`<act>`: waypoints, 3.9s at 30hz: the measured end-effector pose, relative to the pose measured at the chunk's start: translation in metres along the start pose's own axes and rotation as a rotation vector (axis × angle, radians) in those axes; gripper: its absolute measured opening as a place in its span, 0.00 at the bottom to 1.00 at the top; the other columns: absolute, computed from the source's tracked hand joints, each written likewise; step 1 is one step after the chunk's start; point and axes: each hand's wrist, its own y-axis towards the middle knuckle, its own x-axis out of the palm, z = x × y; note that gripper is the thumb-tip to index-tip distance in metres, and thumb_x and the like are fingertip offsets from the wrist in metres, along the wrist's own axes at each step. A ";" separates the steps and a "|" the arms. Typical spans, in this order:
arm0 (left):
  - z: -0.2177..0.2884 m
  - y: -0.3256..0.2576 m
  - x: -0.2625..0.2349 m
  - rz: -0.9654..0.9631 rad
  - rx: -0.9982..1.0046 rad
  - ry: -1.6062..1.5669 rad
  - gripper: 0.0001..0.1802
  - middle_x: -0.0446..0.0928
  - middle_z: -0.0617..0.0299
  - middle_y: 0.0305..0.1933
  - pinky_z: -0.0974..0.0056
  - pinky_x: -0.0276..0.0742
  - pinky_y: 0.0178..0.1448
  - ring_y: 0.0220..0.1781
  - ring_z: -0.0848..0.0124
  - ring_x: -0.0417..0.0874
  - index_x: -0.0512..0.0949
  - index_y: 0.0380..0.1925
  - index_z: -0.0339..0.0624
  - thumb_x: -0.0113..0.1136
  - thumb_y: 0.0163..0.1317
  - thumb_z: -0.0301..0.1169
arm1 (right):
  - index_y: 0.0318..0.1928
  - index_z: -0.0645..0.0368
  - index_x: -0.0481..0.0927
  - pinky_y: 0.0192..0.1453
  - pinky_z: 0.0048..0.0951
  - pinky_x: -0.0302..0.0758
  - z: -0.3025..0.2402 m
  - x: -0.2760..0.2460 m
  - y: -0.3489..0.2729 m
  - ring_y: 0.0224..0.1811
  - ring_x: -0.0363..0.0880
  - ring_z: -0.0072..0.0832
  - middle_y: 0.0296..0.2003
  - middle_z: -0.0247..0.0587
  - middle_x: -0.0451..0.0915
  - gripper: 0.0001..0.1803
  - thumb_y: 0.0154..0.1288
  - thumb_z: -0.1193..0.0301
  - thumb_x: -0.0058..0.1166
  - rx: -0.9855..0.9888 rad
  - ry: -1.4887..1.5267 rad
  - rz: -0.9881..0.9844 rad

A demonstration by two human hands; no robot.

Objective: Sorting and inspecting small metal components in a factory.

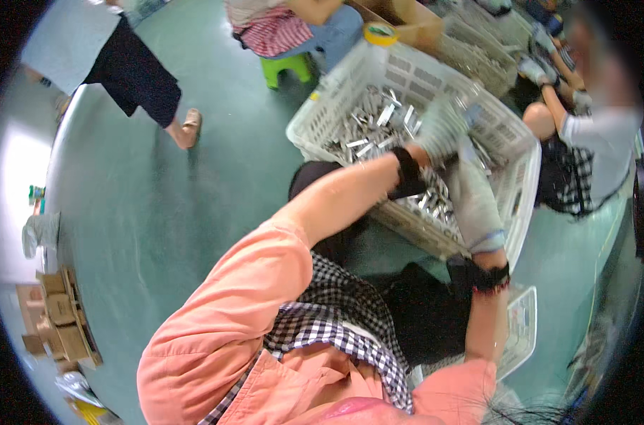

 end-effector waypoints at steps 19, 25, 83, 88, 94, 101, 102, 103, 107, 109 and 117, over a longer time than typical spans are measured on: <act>-0.067 0.011 -0.015 -0.332 0.085 0.759 0.18 0.84 0.42 0.30 0.48 0.79 0.36 0.33 0.51 0.86 0.85 0.31 0.40 0.50 0.69 0.38 | 0.73 0.63 0.64 0.76 0.40 0.66 0.006 -0.018 -0.084 0.70 0.71 0.35 0.68 0.45 0.72 0.28 0.77 0.72 0.50 0.197 1.184 -0.062; -0.202 0.040 -0.116 -0.194 -0.414 0.575 0.11 0.85 0.47 0.31 0.48 0.78 0.35 0.33 0.53 0.86 0.85 0.30 0.42 0.54 0.64 0.31 | 0.73 0.64 0.65 0.76 0.39 0.68 0.030 -0.051 -0.107 0.70 0.71 0.36 0.68 0.46 0.72 0.28 0.77 0.72 0.51 0.112 1.552 -0.037; 0.030 0.021 -0.110 -0.216 -0.742 -0.740 0.16 0.79 0.71 0.27 0.73 0.71 0.31 0.26 0.83 0.74 0.86 0.38 0.43 0.67 0.67 0.45 | 0.74 0.57 0.61 0.38 0.27 0.81 0.260 -0.036 0.108 0.35 0.85 0.27 0.42 0.42 0.86 0.38 0.66 0.72 0.61 0.396 0.800 0.338; 0.045 0.020 -0.099 -0.268 -0.807 -0.775 0.17 0.69 0.74 0.20 0.73 0.67 0.24 0.18 0.81 0.69 0.82 0.36 0.41 0.64 0.69 0.46 | 0.74 0.62 0.62 0.69 0.39 0.72 0.290 -0.062 0.082 0.65 0.77 0.47 0.62 0.62 0.76 0.47 0.56 0.62 0.66 0.569 0.251 0.545; 0.050 0.011 -0.091 -0.315 -0.823 -0.794 0.15 0.70 0.72 0.17 0.72 0.61 0.23 0.16 0.82 0.67 0.85 0.34 0.39 0.65 0.69 0.42 | 0.71 0.65 0.68 0.74 0.43 0.67 0.344 -0.078 0.048 0.72 0.68 0.55 0.67 0.67 0.70 0.43 0.58 0.54 0.59 0.610 -0.029 0.576; 0.075 0.024 -0.101 -0.339 -0.860 -0.821 0.17 0.71 0.70 0.18 0.71 0.69 0.22 0.16 0.80 0.72 0.84 0.39 0.36 0.63 0.70 0.41 | 0.78 0.53 0.54 0.77 0.62 0.51 0.330 -0.071 0.086 0.80 0.48 0.56 0.79 0.55 0.49 0.48 0.64 0.51 0.59 0.600 -0.338 0.727; 0.071 0.023 -0.099 -0.321 -0.864 -0.808 0.17 0.71 0.70 0.18 0.71 0.69 0.22 0.16 0.80 0.72 0.84 0.39 0.36 0.63 0.70 0.41 | 0.79 0.52 0.53 0.78 0.62 0.50 0.327 -0.075 0.096 0.80 0.49 0.55 0.79 0.55 0.50 0.47 0.65 0.54 0.59 0.527 -0.426 0.843; 0.067 0.022 -0.100 -0.329 -0.871 -0.743 0.17 0.71 0.70 0.18 0.71 0.69 0.21 0.15 0.79 0.72 0.84 0.41 0.35 0.63 0.70 0.41 | 0.79 0.51 0.51 0.78 0.62 0.50 0.322 -0.078 0.105 0.80 0.49 0.54 0.79 0.55 0.50 0.47 0.66 0.56 0.58 0.447 -0.435 0.895; 0.069 0.023 -0.097 -0.321 -0.974 -0.733 0.17 0.70 0.69 0.17 0.70 0.70 0.21 0.15 0.78 0.73 0.84 0.42 0.35 0.64 0.69 0.41 | 0.80 0.50 0.49 0.77 0.64 0.49 0.328 -0.092 0.126 0.81 0.49 0.49 0.79 0.54 0.50 0.46 0.68 0.58 0.56 0.341 -0.499 1.035; 0.070 0.026 -0.098 -0.316 -1.037 -0.763 0.16 0.71 0.69 0.16 0.70 0.71 0.20 0.15 0.77 0.75 0.85 0.39 0.37 0.66 0.68 0.41 | 0.80 0.50 0.49 0.77 0.65 0.49 0.335 -0.092 0.137 0.81 0.49 0.47 0.79 0.53 0.49 0.45 0.68 0.57 0.55 0.340 -0.480 1.061; 0.070 0.026 -0.082 -0.398 -1.036 -0.673 0.13 0.72 0.70 0.16 0.71 0.69 0.21 0.16 0.79 0.74 0.85 0.40 0.40 0.65 0.68 0.39 | 0.76 0.48 0.62 0.79 0.67 0.44 0.408 -0.069 0.152 0.80 0.54 0.40 0.77 0.39 0.60 0.37 0.73 0.46 0.46 0.536 -0.457 0.560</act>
